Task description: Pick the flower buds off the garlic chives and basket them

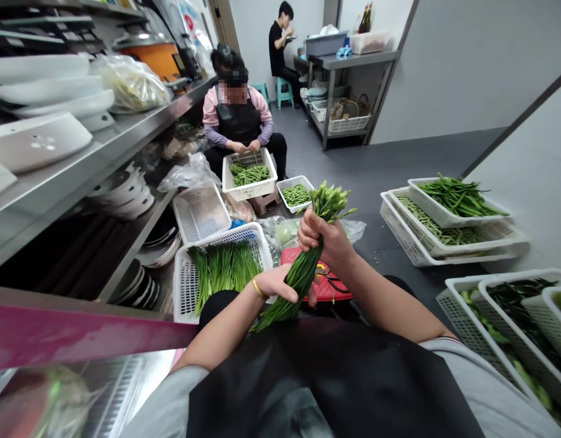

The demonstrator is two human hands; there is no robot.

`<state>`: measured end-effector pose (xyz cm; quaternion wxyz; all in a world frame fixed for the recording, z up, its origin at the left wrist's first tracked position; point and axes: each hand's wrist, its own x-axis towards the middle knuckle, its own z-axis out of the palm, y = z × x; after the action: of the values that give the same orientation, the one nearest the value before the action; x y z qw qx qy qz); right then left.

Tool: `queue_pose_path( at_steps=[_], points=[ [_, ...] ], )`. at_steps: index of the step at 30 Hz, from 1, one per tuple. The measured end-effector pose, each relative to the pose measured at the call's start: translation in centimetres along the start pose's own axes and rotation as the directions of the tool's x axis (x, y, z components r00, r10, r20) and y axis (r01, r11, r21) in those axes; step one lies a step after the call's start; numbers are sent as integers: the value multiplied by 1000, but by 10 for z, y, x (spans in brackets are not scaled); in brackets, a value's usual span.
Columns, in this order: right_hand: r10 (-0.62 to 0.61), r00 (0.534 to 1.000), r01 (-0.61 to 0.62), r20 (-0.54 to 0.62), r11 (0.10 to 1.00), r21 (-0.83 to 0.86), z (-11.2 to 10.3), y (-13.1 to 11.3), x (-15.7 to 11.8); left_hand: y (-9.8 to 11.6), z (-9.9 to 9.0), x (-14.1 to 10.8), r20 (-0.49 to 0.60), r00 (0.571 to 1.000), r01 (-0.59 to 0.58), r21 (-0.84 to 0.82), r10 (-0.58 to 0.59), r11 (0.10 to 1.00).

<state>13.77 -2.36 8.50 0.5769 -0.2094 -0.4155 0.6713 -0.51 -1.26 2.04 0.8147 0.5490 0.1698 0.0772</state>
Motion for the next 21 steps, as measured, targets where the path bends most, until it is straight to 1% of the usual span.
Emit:
queue_pose_path(
  at_steps=[1,3,5,8,10,12,14,16,18,19,20,21],
  points=[
    [-2,1000,2,21,1000,15,3,1,0,3,0,3,21,999,-49,-27,50,998],
    [-15,999,13,48,999,42,6,3,1,8,1,7,9,992,-124,-9,124,992],
    [-6,998,4,61,1000,31,2,4,2,10,4,10,-33,991,-125,64,128,990],
    [53,986,-41,158,996,-74,-19,-3,4,9,6,8,-107,989,-88,143,104,986],
    [52,971,-17,232,988,-151,-38,-11,5,7,5,5,-142,984,-86,148,107,985],
    [24,964,33,266,978,-207,-52,-21,3,6,1,4,-142,985,-77,125,94,989],
    [0,963,68,270,968,-241,-58,-32,0,7,-2,6,-112,991,-68,109,80,992],
    [-34,975,97,218,954,-285,-55,-42,-1,7,-3,8,-80,994,-60,96,68,994],
    [-86,990,122,111,913,-388,-50,-53,0,7,-3,10,-83,994,-60,61,65,996],
    [-117,992,123,42,878,-463,-50,-59,2,6,-2,10,-95,993,-60,31,63,998],
    [-164,986,122,-31,836,-535,-53,-66,5,4,-1,10,-110,992,-61,-3,60,998],
    [-232,967,129,-103,798,-589,-60,-72,9,3,0,10,-126,990,-63,-33,59,997]
  ],
)
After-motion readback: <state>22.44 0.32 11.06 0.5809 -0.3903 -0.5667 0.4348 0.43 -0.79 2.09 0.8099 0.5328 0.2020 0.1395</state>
